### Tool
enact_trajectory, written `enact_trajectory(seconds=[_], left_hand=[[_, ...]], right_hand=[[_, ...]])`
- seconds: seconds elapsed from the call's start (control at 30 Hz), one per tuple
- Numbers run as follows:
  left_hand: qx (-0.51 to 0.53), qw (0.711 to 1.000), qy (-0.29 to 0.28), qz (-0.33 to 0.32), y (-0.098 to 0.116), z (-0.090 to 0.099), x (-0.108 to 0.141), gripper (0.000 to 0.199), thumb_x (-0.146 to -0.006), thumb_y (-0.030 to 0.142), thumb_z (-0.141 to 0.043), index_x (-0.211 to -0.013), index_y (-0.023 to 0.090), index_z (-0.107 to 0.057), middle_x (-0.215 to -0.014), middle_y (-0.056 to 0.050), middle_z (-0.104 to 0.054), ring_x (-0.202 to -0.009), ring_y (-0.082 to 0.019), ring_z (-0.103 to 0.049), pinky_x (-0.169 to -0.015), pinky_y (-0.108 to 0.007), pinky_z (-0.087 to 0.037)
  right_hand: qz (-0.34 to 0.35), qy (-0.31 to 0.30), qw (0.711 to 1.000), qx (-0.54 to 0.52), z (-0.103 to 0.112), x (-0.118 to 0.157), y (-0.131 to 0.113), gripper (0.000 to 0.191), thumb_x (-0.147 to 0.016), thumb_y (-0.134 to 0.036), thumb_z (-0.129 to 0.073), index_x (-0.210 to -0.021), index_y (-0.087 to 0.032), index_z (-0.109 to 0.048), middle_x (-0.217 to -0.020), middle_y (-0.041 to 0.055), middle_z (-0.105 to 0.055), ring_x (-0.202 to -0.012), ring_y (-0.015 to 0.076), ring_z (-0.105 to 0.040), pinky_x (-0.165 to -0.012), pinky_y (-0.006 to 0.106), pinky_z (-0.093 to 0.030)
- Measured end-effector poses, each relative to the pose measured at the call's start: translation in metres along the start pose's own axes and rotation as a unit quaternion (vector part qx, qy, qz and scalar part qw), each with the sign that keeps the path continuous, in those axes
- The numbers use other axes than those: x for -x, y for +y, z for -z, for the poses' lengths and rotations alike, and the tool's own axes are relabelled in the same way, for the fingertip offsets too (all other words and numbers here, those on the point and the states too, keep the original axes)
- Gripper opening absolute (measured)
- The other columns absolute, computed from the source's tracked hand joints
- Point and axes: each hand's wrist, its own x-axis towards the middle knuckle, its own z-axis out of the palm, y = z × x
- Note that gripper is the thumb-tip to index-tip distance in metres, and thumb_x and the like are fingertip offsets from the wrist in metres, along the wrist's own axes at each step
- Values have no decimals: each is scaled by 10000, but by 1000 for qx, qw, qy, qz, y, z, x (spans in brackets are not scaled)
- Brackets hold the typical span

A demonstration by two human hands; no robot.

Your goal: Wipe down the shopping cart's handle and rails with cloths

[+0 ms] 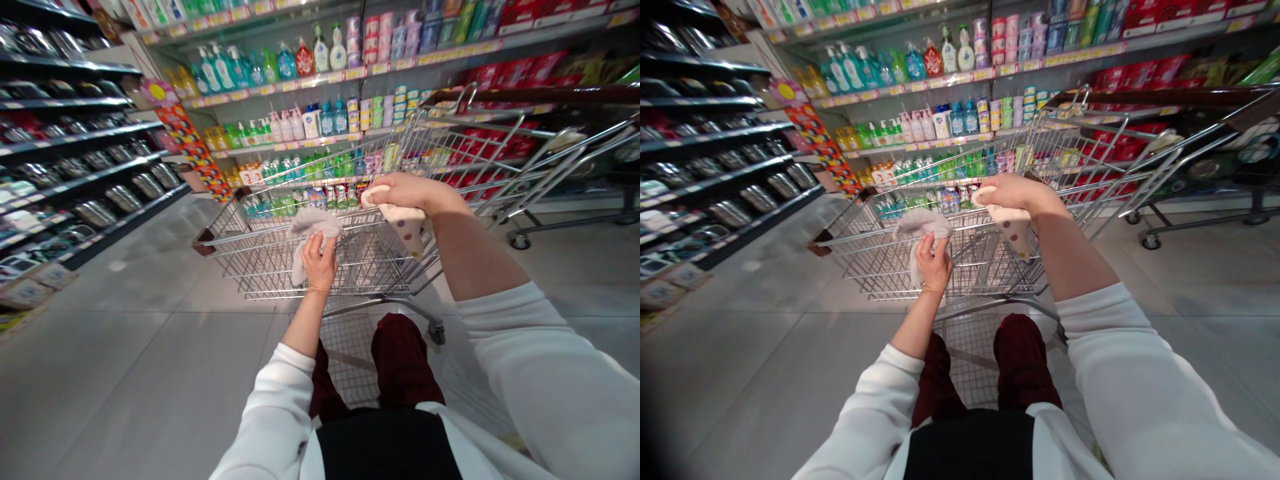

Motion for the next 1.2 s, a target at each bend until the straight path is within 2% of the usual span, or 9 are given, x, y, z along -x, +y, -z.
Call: enact_trajectory(seconds=[0.33, 0.43, 0.53, 0.63, 0.7, 0.8, 0.93, 1.1, 1.2], left_hand=[[-77, 984, -156, 26, -20, -3, 57, 429, -786, 114, -678, -1181, 255, -767, -1280, -137, -716, -1215, -340, -623, -1075, -531, -470], [-74, 983, -165, 25, -20, 1, 63, 386, -795, 101, -649, -1132, 235, -781, -1228, -149, -728, -1167, -338, -643, -1040, -528, -484], [-55, 991, -122, 24, -14, 9, 51, 326, -797, 101, -618, -1030, 243, -796, -1125, -123, -746, -1077, -299, -655, -974, -475, -521], [-9, 1000, 3, 16, 2, 25, 17, 290, -824, 130, -581, -991, 234, -794, -1109, -126, -716, -1075, -286, -638, -944, -454, -530], [30, 995, 92, -6, 18, 38, -13, 300, -866, 162, -551, -1051, 225, -779, -1240, -132, -665, -1181, -282, -605, -1022, -467, -496], [63, 991, 111, -44, 42, 50, -56, 383, -905, 217, -542, -1253, 236, -703, -1487, -121, -528, -1388, -290, -480, -1169, -499, -392], [57, 993, 30, -98, 56, 29, -65, 496, -933, 188, -516, -1418, 257, -592, -1589, -113, -456, -1496, -288, -383, -1241, -532, -305], [-7, 986, -37, -163, 39, -15, -14, 499, -947, 87, -481, -1381, 283, -632, -1468, -119, -608, -1445, -256, -488, -1194, -498, -370], [-20, 980, -80, -181, 27, -22, 9, 445, -944, 72, -506, -1307, 258, -683, -1425, -149, -643, -1405, -261, -534, -1113, -466, -440]], right_hand=[[5, -1, 1000, -23, -3, -3, 4, 347, -844, -474, -638, -1085, -255, -757, -1059, 62, -764, -895, 243, -643, -719, 344, -459], [0, 3, 1000, -30, -4, -4, 5, 346, -838, -467, -642, -1084, -251, -753, -1048, 67, -762, -869, 237, -643, -711, 348, -455], [-10, 4, 999, -32, -4, -4, 5, 338, -838, -474, -639, -1063, -246, -748, -1005, 66, -758, -827, 226, -636, -696, 348, -449], [-4, -3, 999, -36, -4, -3, 4, 326, -837, -464, -641, -1056, -245, -745, -989, 62, -755, -822, 221, -632, -698, 342, -448], [-5, 2, 999, -38, -4, -1, 2, 319, -843, -454, -639, -1058, -242, -741, -978, 61, -752, -826, 220, -629, -705, 340, -447], [-20, 13, 999, -39, -5, -1, 2, 311, -853, -446, -633, -1055, -233, -736, -950, 61, -747, -826, 219, -622, -710, 336, -442], [-16, 11, 999, -45, -6, -3, 4, 297, -852, -452, -639, -1045, -246, -729, -978, 51, -748, -860, 221, -625, -727, 334, -449], [-22, 16, 999, -42, -6, -2, 5, 280, -842, -451, -639, -1019, -252, -726, -957, 41, -742, -823, 208, -619, -692, 326, -440], [-28, 19, 998, -46, -6, 0, 3, 310, -841, -467, -636, -1045, -251, -725, -918, 35, -737, -779, 196, -608, -674, 319, -431]])
